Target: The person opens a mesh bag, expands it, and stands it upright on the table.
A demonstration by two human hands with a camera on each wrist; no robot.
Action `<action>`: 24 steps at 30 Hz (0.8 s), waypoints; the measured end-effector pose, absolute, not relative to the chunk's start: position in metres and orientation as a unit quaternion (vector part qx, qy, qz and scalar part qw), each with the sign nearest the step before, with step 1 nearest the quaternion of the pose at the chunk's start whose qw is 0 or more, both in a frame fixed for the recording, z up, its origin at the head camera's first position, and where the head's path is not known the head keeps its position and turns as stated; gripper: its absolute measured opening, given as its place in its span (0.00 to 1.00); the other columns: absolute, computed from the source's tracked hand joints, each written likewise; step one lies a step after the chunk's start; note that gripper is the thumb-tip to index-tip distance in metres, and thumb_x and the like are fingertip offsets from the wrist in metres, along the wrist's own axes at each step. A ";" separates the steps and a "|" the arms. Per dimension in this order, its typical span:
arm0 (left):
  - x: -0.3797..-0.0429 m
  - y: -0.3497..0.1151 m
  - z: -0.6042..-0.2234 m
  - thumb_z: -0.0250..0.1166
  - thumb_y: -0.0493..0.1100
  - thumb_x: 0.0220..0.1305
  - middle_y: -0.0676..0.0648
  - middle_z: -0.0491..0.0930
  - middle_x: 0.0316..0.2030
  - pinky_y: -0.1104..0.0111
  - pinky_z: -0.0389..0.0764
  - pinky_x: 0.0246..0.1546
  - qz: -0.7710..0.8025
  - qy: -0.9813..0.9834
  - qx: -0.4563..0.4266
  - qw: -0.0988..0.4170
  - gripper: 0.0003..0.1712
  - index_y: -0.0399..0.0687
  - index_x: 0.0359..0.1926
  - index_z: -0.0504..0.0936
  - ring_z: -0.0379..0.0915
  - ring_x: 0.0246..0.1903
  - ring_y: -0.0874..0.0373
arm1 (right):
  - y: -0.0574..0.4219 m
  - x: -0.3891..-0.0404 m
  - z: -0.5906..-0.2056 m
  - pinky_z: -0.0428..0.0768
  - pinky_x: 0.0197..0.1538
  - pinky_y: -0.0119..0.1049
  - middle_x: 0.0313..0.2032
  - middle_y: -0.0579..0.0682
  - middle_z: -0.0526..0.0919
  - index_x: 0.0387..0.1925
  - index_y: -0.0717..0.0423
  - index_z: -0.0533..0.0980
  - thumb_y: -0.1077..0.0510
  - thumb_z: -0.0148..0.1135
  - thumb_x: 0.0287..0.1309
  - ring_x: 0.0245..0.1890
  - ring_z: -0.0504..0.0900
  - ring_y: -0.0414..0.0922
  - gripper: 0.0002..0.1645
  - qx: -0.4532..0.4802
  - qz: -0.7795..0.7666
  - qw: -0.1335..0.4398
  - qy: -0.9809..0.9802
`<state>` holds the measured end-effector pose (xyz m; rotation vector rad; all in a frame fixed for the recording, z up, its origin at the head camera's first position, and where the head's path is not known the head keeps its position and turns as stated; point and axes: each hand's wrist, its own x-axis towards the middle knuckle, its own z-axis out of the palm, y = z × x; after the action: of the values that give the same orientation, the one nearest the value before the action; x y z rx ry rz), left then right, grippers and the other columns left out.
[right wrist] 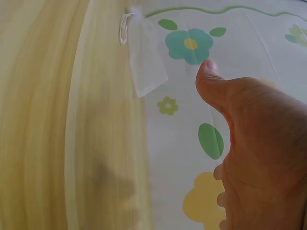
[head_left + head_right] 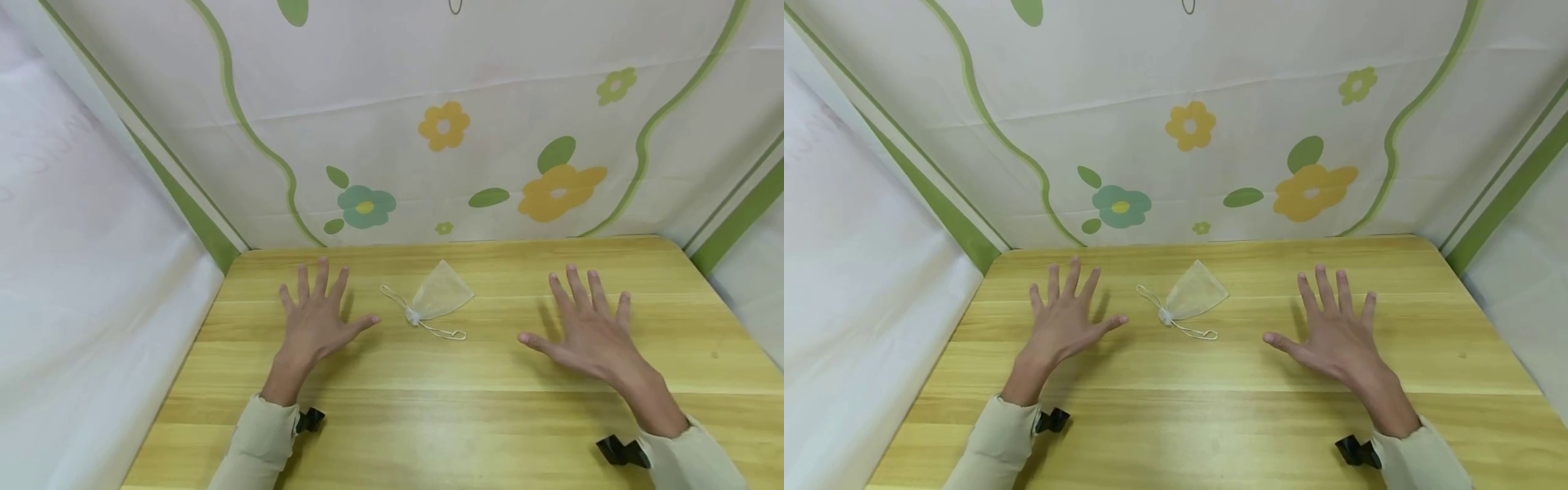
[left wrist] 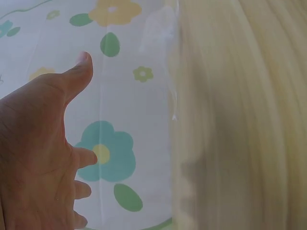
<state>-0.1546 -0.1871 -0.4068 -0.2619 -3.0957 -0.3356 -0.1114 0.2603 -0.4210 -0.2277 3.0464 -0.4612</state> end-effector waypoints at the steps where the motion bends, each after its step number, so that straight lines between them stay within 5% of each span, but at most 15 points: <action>1: -0.155 -0.185 -0.406 0.56 0.88 0.59 0.39 0.34 0.88 0.20 0.29 0.75 -0.109 -0.990 -0.084 0.007 0.67 0.58 0.88 0.50 0.21 0.84 0.27 | 0.258 -0.113 -0.420 0.20 0.70 0.87 0.85 0.61 0.23 0.87 0.56 0.37 0.17 0.58 0.63 0.83 0.21 0.71 0.74 -0.077 -0.150 0.026 0.985; 14: -0.161 -0.156 -0.401 0.61 0.84 0.61 0.39 0.38 0.88 0.23 0.33 0.78 -0.148 -0.983 -0.109 -0.003 0.66 0.57 0.88 0.49 0.24 0.86 0.32 | 0.219 -0.129 -0.410 0.23 0.74 0.84 0.87 0.58 0.26 0.88 0.54 0.39 0.17 0.61 0.62 0.85 0.25 0.68 0.75 -0.137 -0.173 0.030 0.975; 24: -0.172 -0.138 -0.409 0.65 0.77 0.66 0.38 0.40 0.88 0.28 0.38 0.81 -0.214 -0.964 -0.153 -0.026 0.64 0.53 0.88 0.48 0.32 0.86 0.32 | 0.194 -0.149 -0.418 0.37 0.79 0.81 0.87 0.59 0.33 0.88 0.55 0.43 0.26 0.68 0.63 0.87 0.32 0.65 0.71 -0.196 -0.188 0.020 0.962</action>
<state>-0.1718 -0.1384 -0.4086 -0.4884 -3.0814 -0.6830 -0.1494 0.1940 -0.4175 -0.6095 2.9854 -0.5838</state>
